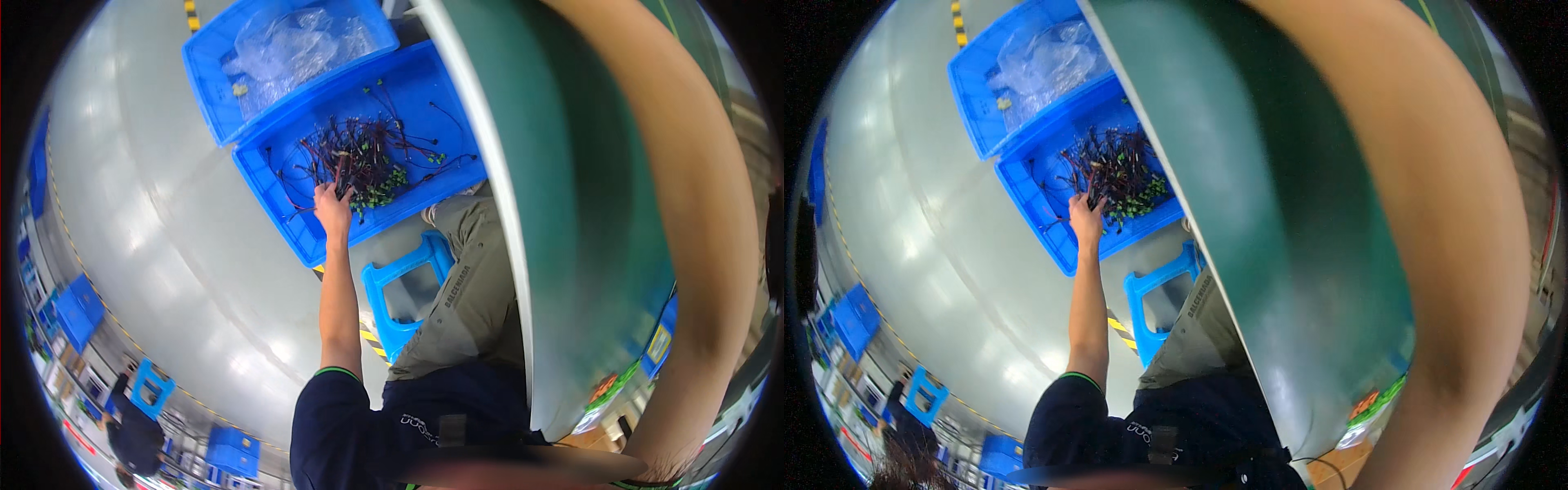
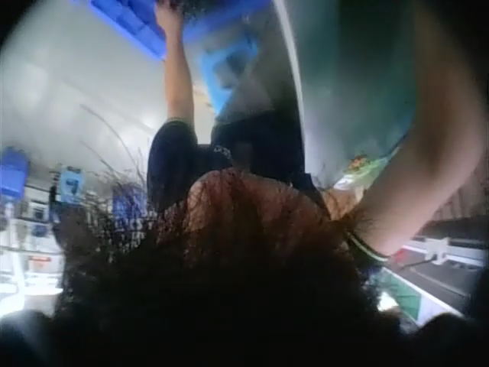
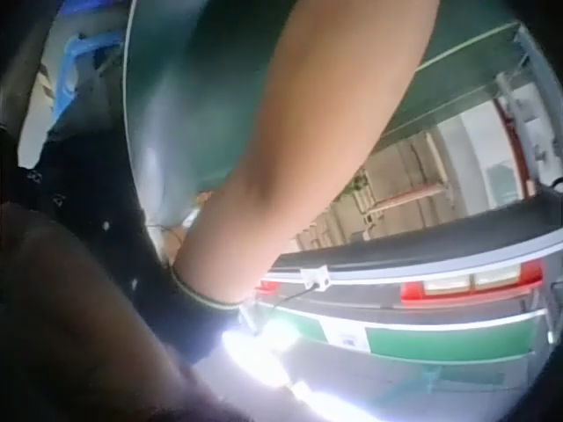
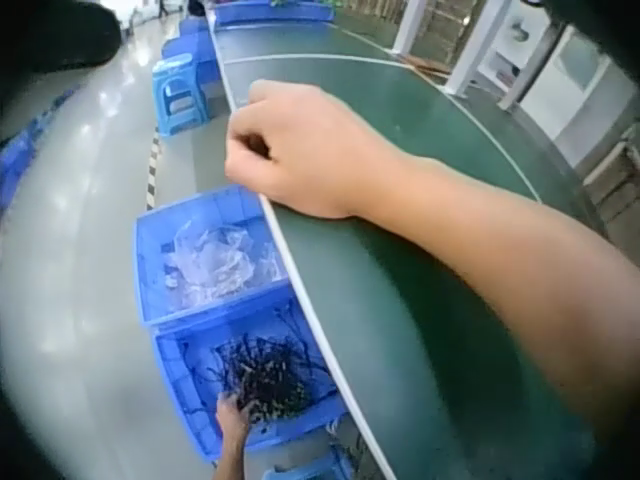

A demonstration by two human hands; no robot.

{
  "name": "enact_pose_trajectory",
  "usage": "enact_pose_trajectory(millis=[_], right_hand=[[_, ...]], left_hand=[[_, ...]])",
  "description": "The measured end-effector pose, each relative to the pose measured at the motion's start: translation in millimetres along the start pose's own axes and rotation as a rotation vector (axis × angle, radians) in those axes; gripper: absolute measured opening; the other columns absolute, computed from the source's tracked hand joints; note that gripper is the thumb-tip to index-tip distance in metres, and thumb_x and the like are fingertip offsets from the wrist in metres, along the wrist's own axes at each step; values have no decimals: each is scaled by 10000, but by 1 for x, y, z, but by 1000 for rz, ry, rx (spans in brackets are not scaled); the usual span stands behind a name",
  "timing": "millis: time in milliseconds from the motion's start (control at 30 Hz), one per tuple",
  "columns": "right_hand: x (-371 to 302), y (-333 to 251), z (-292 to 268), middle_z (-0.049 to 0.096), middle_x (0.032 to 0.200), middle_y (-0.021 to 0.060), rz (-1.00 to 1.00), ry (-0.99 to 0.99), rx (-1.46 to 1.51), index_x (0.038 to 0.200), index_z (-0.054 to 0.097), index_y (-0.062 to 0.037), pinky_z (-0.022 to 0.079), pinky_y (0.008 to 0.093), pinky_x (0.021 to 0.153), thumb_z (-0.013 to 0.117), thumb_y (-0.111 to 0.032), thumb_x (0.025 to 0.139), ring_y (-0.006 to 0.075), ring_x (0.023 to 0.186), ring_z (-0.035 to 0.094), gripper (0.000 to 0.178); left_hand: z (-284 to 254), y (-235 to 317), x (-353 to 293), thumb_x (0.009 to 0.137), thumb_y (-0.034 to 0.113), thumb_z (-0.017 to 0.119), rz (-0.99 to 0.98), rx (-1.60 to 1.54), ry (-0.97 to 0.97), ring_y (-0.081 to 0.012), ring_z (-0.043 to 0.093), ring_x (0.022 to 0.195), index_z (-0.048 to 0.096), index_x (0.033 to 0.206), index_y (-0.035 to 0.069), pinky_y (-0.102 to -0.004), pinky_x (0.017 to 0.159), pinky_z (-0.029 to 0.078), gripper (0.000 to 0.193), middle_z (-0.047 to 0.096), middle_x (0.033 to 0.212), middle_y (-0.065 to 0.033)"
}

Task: The person assembles small green electronic connectors and wire harnesses at a workbench. The assembly is performed using an electric screwdriver.

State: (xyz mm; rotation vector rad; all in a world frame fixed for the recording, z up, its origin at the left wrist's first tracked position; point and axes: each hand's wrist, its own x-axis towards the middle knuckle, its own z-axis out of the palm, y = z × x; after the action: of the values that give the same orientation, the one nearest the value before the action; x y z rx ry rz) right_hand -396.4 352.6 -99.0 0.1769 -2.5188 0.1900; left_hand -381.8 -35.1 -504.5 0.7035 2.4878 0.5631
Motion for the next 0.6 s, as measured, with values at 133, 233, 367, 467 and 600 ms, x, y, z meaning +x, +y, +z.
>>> enact_pose_trajectory(millis=[133,233,367,467,600], right_hand=[[-23,-23,-8,641,949,148,230,49,-187,808,707,-68,552,462,835,631,-242,924,348,933,653,223],[-45,-60,-23,631,994,141,455,70,-187,901,703,-74,549,460,838,636,-223,930,328,984,645,165],[-71,-119,-21,648,1017,102,481,132,-133,974,713,-102,541,454,858,686,-220,913,295,1015,652,135],[-111,-142,-35,667,1013,47,485,130,-175,1026,750,-144,540,425,863,720,-223,893,254,1018,665,158],[-125,-169,-44,666,993,53,505,122,-113,983,749,-140,535,410,848,704,-219,898,243,1006,670,124]], left_hand=[[-63,54,-29,857,250,828,174,312,162,-310,553,1350,746,1125,85,-542,1105,383,326,624,1415,-102],[-109,81,-50,863,248,822,346,660,444,-332,613,1276,745,1094,81,-493,1097,386,296,681,1334,-121],[-84,-18,-11,901,245,808,150,4,121,-294,713,1027,741,1109,46,-433,1003,472,295,759,1107,-109],[-60,4,12,926,277,805,-76,-356,-385,-231,697,800,731,1155,-3,-387,833,542,370,747,894,-68],[-57,-22,40,903,357,832,-161,-424,-185,-148,618,656,730,1038,-1,-351,622,516,395,692,805,-34]])
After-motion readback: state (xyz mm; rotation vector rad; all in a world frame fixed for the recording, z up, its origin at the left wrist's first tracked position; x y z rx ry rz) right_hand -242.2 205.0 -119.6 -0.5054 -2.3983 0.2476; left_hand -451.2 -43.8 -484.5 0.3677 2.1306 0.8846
